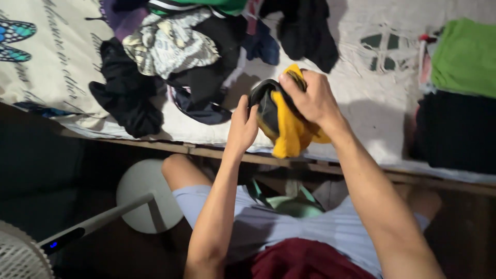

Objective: Folding clothes on a bed.

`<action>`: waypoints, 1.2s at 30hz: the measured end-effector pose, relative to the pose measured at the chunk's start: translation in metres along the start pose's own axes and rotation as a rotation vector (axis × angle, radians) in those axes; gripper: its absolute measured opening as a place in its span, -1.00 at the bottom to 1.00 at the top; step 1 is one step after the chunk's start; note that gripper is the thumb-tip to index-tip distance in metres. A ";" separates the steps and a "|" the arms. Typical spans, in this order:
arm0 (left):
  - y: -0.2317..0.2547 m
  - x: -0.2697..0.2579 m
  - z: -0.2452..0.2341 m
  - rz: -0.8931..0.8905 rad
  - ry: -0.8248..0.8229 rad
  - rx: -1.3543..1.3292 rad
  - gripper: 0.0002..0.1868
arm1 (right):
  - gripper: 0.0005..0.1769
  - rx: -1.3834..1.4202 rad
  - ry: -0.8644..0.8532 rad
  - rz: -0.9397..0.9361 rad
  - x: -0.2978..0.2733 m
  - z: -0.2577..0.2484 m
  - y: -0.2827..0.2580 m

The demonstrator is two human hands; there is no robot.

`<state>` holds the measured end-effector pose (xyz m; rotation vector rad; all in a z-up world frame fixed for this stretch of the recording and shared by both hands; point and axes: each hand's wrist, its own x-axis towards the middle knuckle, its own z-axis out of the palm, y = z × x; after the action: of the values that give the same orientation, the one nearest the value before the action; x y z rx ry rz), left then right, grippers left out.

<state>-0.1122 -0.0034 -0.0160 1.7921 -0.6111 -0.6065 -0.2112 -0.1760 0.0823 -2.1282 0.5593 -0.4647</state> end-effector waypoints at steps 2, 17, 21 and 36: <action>0.010 -0.008 0.009 0.063 -0.024 -0.022 -0.77 | -0.42 -0.030 0.015 0.070 -0.005 -0.012 0.008; -0.013 -0.021 0.066 0.234 0.003 0.042 -0.42 | -0.57 -0.382 0.247 -0.173 -0.065 -0.074 0.079; -0.031 -0.038 0.070 0.310 0.012 0.139 -0.38 | -0.76 -0.390 0.094 0.005 -0.088 -0.066 0.072; -0.045 -0.083 0.069 0.081 -0.248 -0.251 -0.48 | -0.04 -0.092 -0.185 -0.202 -0.134 0.011 0.060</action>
<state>-0.2144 0.0170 -0.0688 1.4625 -0.7366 -0.8197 -0.3301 -0.1276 0.0102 -2.2984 0.2662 -0.3531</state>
